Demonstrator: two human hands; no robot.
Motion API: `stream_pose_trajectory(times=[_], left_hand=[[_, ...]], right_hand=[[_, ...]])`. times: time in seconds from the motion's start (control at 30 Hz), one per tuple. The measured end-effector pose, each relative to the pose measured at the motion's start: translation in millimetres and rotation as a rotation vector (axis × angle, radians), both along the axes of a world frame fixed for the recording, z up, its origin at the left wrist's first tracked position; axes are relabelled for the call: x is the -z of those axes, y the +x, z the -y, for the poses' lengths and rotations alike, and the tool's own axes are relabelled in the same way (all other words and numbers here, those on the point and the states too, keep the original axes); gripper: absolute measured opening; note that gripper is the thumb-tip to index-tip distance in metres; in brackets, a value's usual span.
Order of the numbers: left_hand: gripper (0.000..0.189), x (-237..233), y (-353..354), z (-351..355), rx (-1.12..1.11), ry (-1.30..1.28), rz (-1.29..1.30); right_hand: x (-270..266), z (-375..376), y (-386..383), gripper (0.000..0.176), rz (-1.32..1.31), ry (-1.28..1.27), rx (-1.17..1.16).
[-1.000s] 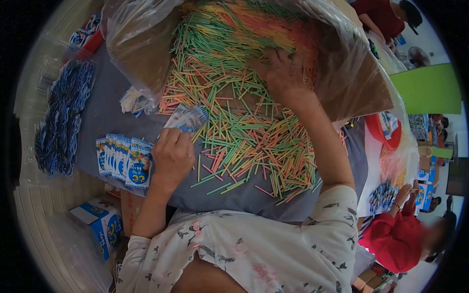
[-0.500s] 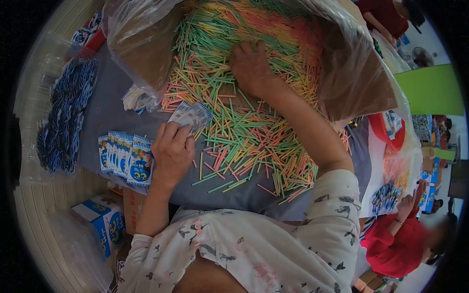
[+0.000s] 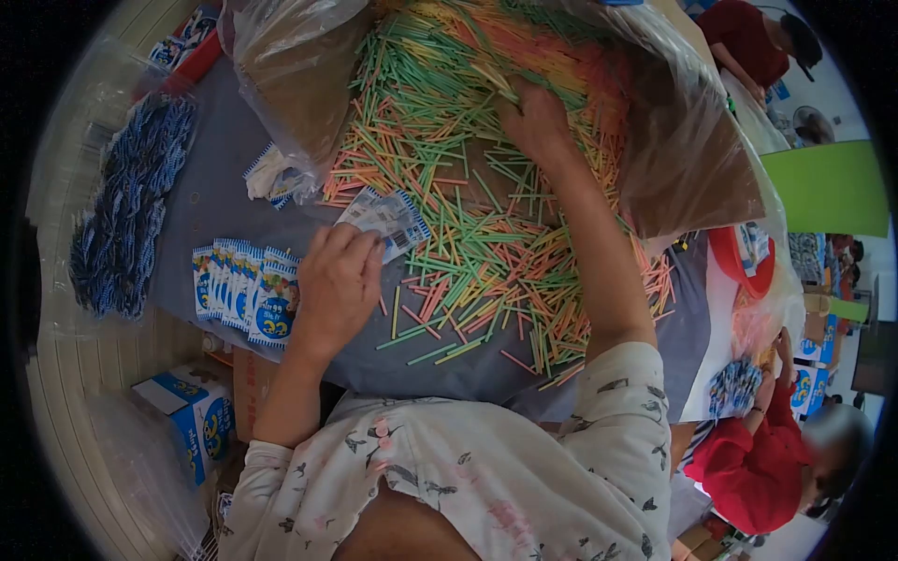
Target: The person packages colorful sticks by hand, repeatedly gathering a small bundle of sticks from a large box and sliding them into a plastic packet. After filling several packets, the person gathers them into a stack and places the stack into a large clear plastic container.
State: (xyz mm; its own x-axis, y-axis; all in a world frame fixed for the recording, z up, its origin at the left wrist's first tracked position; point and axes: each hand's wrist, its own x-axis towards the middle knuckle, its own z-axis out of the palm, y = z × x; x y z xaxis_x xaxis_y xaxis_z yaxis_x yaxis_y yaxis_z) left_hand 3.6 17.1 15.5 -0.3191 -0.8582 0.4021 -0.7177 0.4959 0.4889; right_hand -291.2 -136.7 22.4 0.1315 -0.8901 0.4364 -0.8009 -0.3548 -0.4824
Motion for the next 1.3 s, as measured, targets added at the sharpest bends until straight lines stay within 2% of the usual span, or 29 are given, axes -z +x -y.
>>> stream_pose_trajectory(times=[0.1, 0.17, 0.2, 0.27, 0.4, 0.47, 0.5, 0.57, 0.6, 0.67, 0.7, 0.77, 0.8, 0.87, 0.9, 0.97, 1.0, 1.07, 1.2, 1.27, 1.3], left_hand=[[0.017, 10, -11, -10, -0.067, -0.072, 0.165], [0.023, 18, -12, -9, -0.089, -0.136, 0.174], [0.023, 15, -11, -8, -0.081, -0.135, 0.173], [0.022, 7, -2, -3, -0.037, -0.109, 0.043], [0.023, 14, 7, 5, -0.023, -0.222, -0.011], [0.026, 19, 5, -2, -0.027, -0.176, 0.135], [0.026, 18, 4, -5, -0.023, -0.174, 0.131], [0.021, 11, 0, -9, -0.023, -0.145, 0.133], [0.021, 5, 0, -10, -0.028, -0.144, 0.131], [0.015, -4, 5, -13, 0.006, -0.044, 0.028], [0.015, -4, 9, -12, -0.006, -0.043, 0.028], [0.012, -1, 14, -9, 0.039, 0.021, 0.006], [0.012, 2, 16, -7, 0.036, 0.020, 0.006], [0.015, 5, 15, 1, 0.018, 0.030, -0.143], [0.015, 5, 15, 4, 0.030, 0.029, -0.147], [0.015, 4, 16, 6, 0.025, -0.063, -0.245], [0.015, 7, 16, 6, 0.021, -0.059, -0.249], [0.016, 14, 17, 6, 0.020, 0.004, -0.419], [0.015, 8, 10, 8, -0.035, -0.057, -0.377], [0.012, 15, 4, 6, -0.057, -0.277, -0.025], [0.012, 20, 2, 4, -0.057, -0.278, -0.019]], right_hand=[[2, 1, 8, 0.028, 0.112, 0.120, 0.097], [3, -4, 14, 0.023, 0.561, 0.009, -0.111], [-2, -10, 14, 0.023, 0.560, 0.008, -0.103], [-17, -21, 15, 0.017, 0.752, 0.185, -0.044], [-17, -40, 27, 0.019, 0.759, 0.160, -0.157], [1, -47, 35, 0.019, 0.518, 0.265, -0.240], [9, -46, 35, 0.019, 0.516, 0.266, -0.236], [20, -40, 34, 0.019, -0.467, -0.295, -0.247], [18, -39, 35, 0.019, -0.469, -0.294, -0.251], [10, -35, 39, 0.019, -0.170, 0.025, -0.232], [6, -32, 40, 0.019, -0.170, 0.024, -0.245], [-6, -29, 41, 0.025, 0.552, 0.325, -0.290], [-14, -30, 46, 0.025, 0.551, 0.325, -0.294], [-27, -37, 54, 0.030, 0.796, 0.269, -0.226], [-26, -39, 55, 0.030, 0.793, 0.262, -0.216], [-22, -42, 58, 0.032, 1.370, 0.513, -0.400], [-23, -44, 55, 0.032, 1.367, 0.520, -0.399], [-23, -48, 50, 0.030, 1.604, 0.653, -0.689], [-38, -74, 71, 0.031, 1.489, 0.652, -0.717], [-42, -82, 83, 0.034, 1.315, 0.601, -0.618], [-41, -82, 85, 0.034, 1.320, 0.599, -0.622]])
